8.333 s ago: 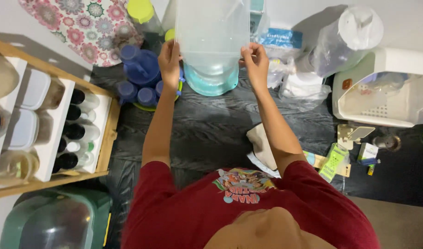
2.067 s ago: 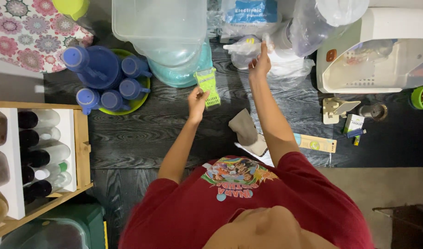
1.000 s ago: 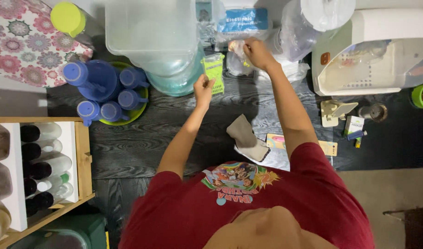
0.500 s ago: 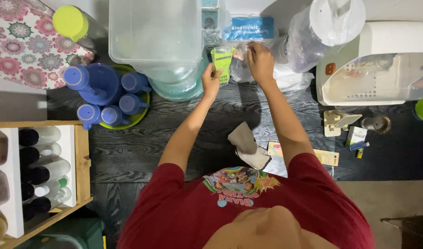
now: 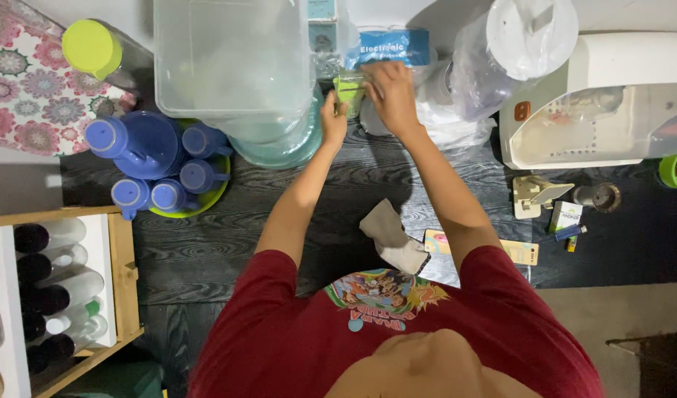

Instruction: Cleaning a table by moving items and wiping the surface with a cloth.

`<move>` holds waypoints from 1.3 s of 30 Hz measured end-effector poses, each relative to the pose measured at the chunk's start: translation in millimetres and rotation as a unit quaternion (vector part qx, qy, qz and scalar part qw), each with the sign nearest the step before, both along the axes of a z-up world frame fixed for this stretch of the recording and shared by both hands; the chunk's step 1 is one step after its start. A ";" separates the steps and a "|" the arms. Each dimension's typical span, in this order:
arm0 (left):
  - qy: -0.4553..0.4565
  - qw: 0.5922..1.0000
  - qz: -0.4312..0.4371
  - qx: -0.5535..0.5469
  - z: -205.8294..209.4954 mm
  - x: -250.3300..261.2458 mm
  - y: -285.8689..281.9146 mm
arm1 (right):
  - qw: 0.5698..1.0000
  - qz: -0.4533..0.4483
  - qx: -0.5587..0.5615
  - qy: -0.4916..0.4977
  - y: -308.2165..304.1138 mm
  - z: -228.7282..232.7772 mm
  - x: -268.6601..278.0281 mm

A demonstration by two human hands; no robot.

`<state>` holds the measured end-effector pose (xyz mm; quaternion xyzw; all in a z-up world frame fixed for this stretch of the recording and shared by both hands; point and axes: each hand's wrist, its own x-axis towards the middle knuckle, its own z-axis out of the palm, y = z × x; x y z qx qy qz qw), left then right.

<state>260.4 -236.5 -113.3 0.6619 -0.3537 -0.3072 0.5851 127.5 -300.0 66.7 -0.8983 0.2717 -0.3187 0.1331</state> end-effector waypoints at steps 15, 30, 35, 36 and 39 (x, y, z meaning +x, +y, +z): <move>0.042 0.996 0.067 -0.040 -36.7 -4.0 -11.2 | 0.999 0.029 -0.032 -0.015 -3.1 -16.7 8.2; 0.058 0.993 0.104 0.000 -8.3 -93.0 125.2 | 0.949 -0.220 0.112 -0.198 166.2 -63.4 -146.3; -0.013 0.999 -0.023 -0.021 1.3 -157.8 183.2 | 0.819 -0.469 0.194 -0.268 232.6 -192.4 -284.6; -0.034 0.996 -0.065 -0.045 9.4 -170.4 192.8 | 0.763 -0.535 0.200 -0.303 245.3 -218.9 -315.2; -0.131 0.970 -0.193 -0.069 30.8 -207.6 202.1 | 0.605 -0.636 0.209 -0.431 265.8 -219.6 -358.0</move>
